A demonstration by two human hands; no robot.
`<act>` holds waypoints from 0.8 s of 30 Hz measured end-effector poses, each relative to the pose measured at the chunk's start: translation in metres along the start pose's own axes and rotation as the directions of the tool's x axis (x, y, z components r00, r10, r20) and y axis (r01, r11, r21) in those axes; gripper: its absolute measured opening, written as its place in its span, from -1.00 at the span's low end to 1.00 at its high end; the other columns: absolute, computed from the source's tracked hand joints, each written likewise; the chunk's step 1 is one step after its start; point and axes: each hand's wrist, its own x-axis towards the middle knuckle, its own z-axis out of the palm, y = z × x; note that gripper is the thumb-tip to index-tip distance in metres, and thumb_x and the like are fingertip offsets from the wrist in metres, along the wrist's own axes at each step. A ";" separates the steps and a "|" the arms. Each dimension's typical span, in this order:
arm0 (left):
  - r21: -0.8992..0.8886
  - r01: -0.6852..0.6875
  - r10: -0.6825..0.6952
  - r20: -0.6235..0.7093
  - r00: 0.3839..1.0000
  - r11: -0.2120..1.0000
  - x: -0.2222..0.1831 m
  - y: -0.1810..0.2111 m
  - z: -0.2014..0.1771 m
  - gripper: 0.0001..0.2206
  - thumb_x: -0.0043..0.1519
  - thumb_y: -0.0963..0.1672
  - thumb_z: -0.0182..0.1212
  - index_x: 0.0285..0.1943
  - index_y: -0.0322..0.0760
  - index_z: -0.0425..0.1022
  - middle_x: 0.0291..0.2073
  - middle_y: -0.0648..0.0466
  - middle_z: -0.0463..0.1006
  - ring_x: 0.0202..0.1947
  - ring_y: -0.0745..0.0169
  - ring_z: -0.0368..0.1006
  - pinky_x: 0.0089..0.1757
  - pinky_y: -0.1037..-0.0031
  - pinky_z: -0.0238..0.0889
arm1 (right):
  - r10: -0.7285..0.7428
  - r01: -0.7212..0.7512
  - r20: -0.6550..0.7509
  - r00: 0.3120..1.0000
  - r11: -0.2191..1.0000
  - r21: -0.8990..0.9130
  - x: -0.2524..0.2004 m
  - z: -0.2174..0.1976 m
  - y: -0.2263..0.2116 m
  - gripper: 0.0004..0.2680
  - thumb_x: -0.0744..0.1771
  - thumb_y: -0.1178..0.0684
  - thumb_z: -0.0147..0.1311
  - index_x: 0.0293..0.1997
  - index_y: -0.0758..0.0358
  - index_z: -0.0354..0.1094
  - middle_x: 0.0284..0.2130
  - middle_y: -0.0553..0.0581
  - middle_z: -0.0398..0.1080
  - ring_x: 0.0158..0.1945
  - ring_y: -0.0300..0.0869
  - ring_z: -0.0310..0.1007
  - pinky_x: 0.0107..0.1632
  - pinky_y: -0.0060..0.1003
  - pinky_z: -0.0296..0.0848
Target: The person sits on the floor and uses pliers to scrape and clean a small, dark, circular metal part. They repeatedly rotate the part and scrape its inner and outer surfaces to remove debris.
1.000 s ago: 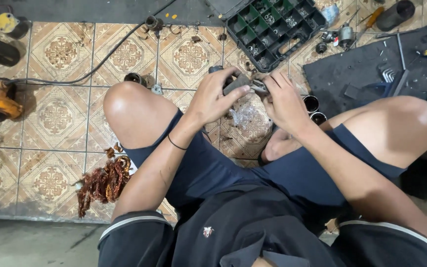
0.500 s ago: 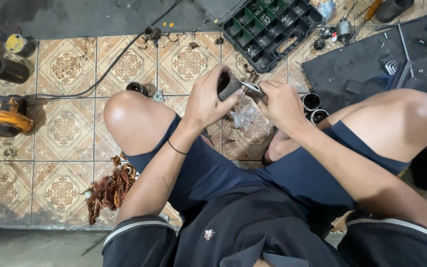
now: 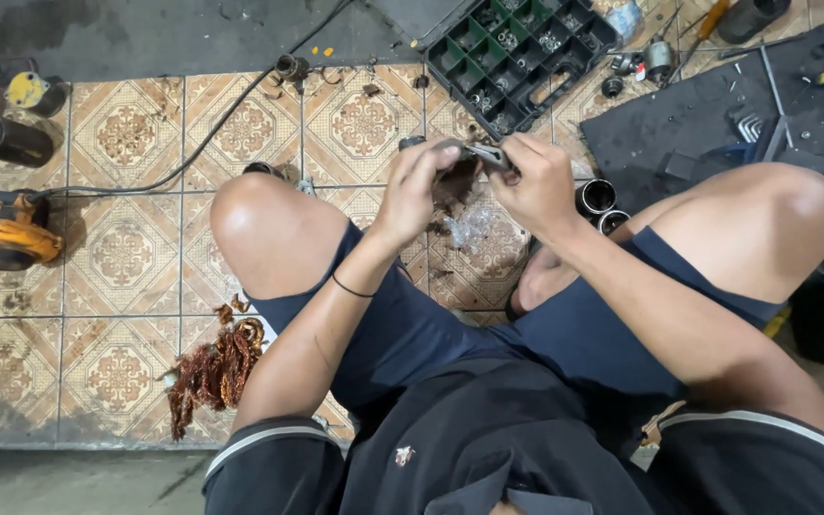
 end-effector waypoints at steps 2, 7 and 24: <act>-0.241 0.198 -0.186 0.070 0.980 0.950 0.001 -0.004 -0.003 -0.60 0.22 0.07 0.05 -0.22 -0.34 0.55 -0.51 -0.15 0.55 -0.45 0.06 0.50 -0.34 0.37 0.35 | -0.051 0.050 -0.022 0.998 0.998 -0.021 0.006 -0.004 0.002 -0.85 0.19 0.24 0.26 -0.41 0.19 0.31 -0.59 0.09 0.26 -0.43 0.10 0.42 -0.40 -0.11 0.40; -0.417 0.500 -0.347 0.390 0.853 0.759 -0.003 0.002 -0.024 -0.56 0.19 0.13 0.01 -0.26 -0.32 0.42 -0.61 -0.18 0.55 -0.66 0.12 0.54 -0.66 0.57 0.31 | -0.155 0.155 0.005 0.988 0.985 -0.076 0.011 -0.020 -0.008 -0.89 0.23 0.28 0.23 -0.43 0.21 0.38 -0.58 0.10 0.31 -0.48 0.05 0.40 -0.39 -0.15 0.40; 0.808 -0.429 0.541 0.166 0.824 0.405 0.016 -0.016 -0.034 -0.43 0.29 0.15 0.13 0.25 -0.34 0.28 -0.07 -0.08 0.40 -0.19 0.14 0.36 -0.31 0.43 0.35 | 0.414 -0.714 0.702 0.580 0.673 0.193 0.041 -0.077 -0.084 -0.77 0.40 -0.03 0.15 -0.44 0.19 0.44 -0.76 -0.06 0.02 -0.68 -0.31 -0.08 -0.50 -0.33 0.02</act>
